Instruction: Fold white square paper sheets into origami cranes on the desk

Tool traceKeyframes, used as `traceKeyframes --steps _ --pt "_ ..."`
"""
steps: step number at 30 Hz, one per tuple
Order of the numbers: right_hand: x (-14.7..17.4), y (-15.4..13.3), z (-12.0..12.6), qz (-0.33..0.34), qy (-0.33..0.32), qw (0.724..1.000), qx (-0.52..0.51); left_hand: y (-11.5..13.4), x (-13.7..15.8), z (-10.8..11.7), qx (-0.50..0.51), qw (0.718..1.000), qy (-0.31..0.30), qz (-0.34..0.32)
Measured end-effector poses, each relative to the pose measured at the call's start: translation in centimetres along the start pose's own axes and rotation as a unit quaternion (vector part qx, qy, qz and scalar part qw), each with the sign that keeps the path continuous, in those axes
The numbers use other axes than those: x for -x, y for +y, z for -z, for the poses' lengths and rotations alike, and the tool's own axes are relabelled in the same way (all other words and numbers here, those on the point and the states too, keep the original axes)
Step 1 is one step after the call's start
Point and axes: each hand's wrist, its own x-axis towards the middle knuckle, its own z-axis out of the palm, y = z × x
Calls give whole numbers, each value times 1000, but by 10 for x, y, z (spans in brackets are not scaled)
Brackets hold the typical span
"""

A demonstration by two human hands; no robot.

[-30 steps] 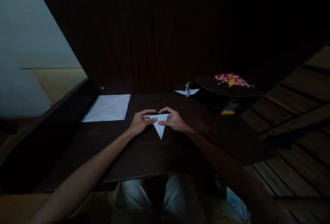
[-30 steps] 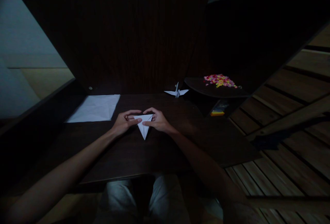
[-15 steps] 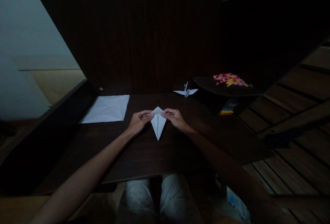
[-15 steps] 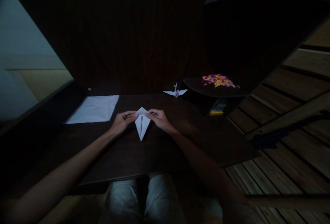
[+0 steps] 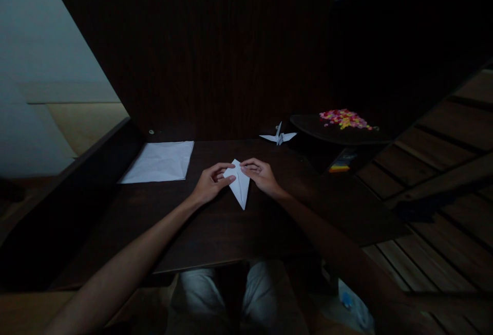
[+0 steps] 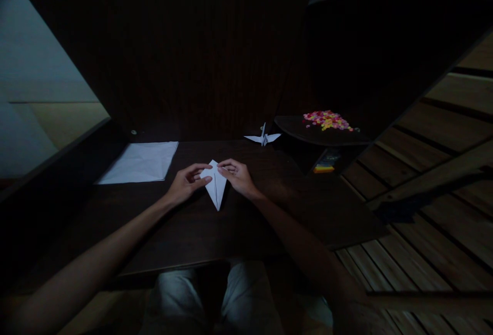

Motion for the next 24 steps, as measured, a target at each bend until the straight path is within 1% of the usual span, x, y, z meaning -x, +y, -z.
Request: traceKeyframes --steps 2,5,8,10,14,16,20,22,24 --pt "1 -2 1 -7 -6 1000 4 -1 0 0 2 1000 14 -3" --pt "4 -5 1 -20 -20 999 24 -2 -2 2 -20 998 60 -25" --pt "5 -4 1 -15 -7 998 59 -2 -3 3 -88 989 108 -41" --pt "4 -2 0 -6 5 997 72 -2 -3 4 -131 982 126 -47" --pt "3 2 -1 3 4 998 70 -1 -2 4 -174 974 131 -57" --pt "3 2 0 4 1 998 68 1 -2 5 -199 968 129 -76" --pt "4 -1 1 3 -10 998 65 3 -2 7 -242 953 145 -115" --pt "3 -2 2 15 -17 997 70 3 -2 7 -238 954 142 -116" --pt "3 -3 2 32 -22 996 75 4 -2 7 -231 959 130 -101"
